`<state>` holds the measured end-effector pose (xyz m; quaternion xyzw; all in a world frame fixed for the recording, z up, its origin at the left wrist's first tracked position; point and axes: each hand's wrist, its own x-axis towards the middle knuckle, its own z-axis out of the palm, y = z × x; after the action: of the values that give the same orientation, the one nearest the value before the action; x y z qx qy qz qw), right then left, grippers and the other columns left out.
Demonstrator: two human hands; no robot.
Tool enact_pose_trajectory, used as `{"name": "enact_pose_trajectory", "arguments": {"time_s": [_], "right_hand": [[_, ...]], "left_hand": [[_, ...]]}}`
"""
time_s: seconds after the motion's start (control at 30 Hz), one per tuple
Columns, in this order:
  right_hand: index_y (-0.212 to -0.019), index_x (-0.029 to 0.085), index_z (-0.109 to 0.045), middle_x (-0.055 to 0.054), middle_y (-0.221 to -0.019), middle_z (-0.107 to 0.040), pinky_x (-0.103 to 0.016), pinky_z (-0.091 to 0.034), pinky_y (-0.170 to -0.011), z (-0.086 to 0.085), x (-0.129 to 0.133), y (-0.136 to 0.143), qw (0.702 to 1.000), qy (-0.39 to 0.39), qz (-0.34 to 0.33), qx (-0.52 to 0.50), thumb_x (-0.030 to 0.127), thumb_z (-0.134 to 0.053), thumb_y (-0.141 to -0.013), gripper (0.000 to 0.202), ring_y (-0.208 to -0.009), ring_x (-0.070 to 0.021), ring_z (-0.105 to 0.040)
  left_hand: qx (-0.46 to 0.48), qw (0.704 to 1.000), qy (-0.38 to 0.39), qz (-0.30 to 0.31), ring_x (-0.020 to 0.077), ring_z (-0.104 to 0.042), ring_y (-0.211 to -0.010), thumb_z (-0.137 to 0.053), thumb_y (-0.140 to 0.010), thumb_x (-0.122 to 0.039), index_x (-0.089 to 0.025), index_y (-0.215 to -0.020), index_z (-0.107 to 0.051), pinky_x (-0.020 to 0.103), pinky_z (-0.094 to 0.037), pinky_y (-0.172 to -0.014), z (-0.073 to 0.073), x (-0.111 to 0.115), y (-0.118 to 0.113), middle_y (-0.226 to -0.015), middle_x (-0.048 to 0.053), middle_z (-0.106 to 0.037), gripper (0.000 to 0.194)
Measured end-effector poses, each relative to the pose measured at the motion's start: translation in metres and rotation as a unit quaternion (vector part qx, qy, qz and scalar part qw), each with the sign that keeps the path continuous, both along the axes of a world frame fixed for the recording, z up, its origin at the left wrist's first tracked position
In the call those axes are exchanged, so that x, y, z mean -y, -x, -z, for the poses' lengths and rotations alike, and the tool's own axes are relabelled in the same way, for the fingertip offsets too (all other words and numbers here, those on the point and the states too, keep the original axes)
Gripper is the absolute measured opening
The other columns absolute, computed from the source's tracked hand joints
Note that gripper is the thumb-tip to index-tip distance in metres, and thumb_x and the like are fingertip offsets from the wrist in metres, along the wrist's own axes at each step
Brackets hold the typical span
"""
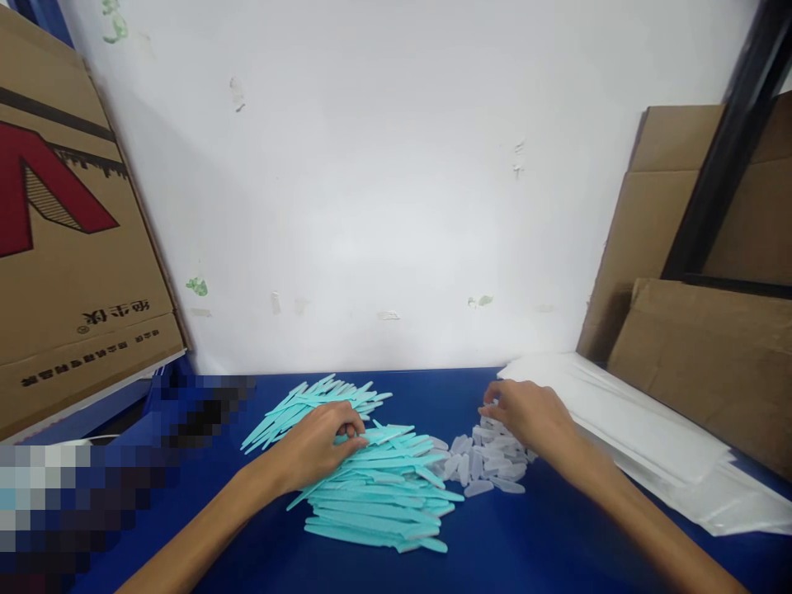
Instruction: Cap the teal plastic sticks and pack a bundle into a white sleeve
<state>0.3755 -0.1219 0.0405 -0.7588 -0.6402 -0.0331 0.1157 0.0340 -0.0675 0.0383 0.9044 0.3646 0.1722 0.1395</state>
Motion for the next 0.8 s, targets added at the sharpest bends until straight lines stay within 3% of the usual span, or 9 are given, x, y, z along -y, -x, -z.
{"name": "enact_pose_trajectory", "arguments": {"time_s": [0.13,0.27,0.4,0.5,0.67,0.8], "right_hand": [[-0.072,0.029,-0.077,-0.003,-0.081,-0.076,-0.028,-0.040,-0.055,0.002,-0.001,-0.009,0.990,0.029,-0.054,-0.123,0.038,-0.076,-0.074,0.009,-0.068,-0.0214,-0.070],[-0.070,0.027,-0.076,-0.002,-0.074,-0.074,-0.025,-0.038,-0.052,0.013,-0.002,-0.008,0.986,0.044,-0.078,-0.140,0.027,-0.076,-0.070,0.001,-0.062,-0.0187,-0.067],[-0.070,0.025,-0.074,-0.003,-0.070,-0.073,-0.026,-0.038,-0.051,0.022,-0.004,-0.005,0.981,0.012,-0.121,-0.150,0.030,-0.068,-0.079,0.013,-0.060,-0.0188,-0.066],[-0.070,0.023,-0.070,-0.005,-0.071,-0.072,-0.028,-0.039,-0.054,0.017,-0.004,0.000,0.977,-0.049,-0.151,-0.146,0.038,-0.058,-0.088,0.026,-0.062,-0.0200,-0.065],[-0.100,0.024,-0.059,-0.002,-0.075,-0.072,-0.028,-0.045,-0.060,-0.003,0.005,0.028,0.957,-0.134,-0.169,-0.192,0.042,-0.033,-0.102,0.032,-0.071,-0.0205,-0.069],[-0.106,0.024,-0.061,-0.004,-0.088,-0.074,-0.029,-0.049,-0.067,-0.004,0.013,0.051,0.937,-0.181,-0.234,-0.186,0.040,-0.036,-0.103,0.029,-0.082,-0.0203,-0.070]], "left_hand": [[0.002,1.000,-0.010,-0.005,0.0189,-0.059,-0.082,-0.050,-0.098,-0.043,-0.022,-0.094,-0.063,0.028,-0.043,-0.069,0.002,0.000,-0.001,-0.091,0.003,-0.065,0.025],[0.010,1.000,-0.020,-0.012,0.0178,-0.058,-0.082,-0.043,-0.101,-0.042,-0.023,-0.095,-0.060,0.027,-0.042,-0.068,0.000,0.003,-0.003,-0.088,0.001,-0.063,0.026],[0.023,0.997,-0.075,-0.020,0.0188,-0.057,-0.084,-0.038,-0.103,-0.039,-0.024,-0.101,-0.058,0.027,-0.044,-0.070,-0.002,0.003,-0.004,-0.086,0.001,-0.062,0.025],[0.022,0.993,-0.115,-0.013,0.0189,-0.058,-0.085,-0.037,-0.104,-0.036,-0.025,-0.107,-0.057,0.028,-0.044,-0.074,0.000,0.001,-0.004,-0.091,0.001,-0.062,0.023],[0.013,0.987,-0.159,-0.006,0.0166,-0.060,-0.075,-0.034,-0.105,-0.031,-0.025,-0.114,-0.058,0.027,-0.043,-0.067,0.004,0.001,-0.006,-0.097,0.003,-0.062,0.026],[0.021,0.981,-0.194,0.003,0.0163,-0.059,-0.073,-0.032,-0.105,-0.027,-0.025,-0.121,-0.058,0.026,-0.043,-0.062,0.006,0.003,-0.008,-0.098,0.005,-0.061,0.030]]}}
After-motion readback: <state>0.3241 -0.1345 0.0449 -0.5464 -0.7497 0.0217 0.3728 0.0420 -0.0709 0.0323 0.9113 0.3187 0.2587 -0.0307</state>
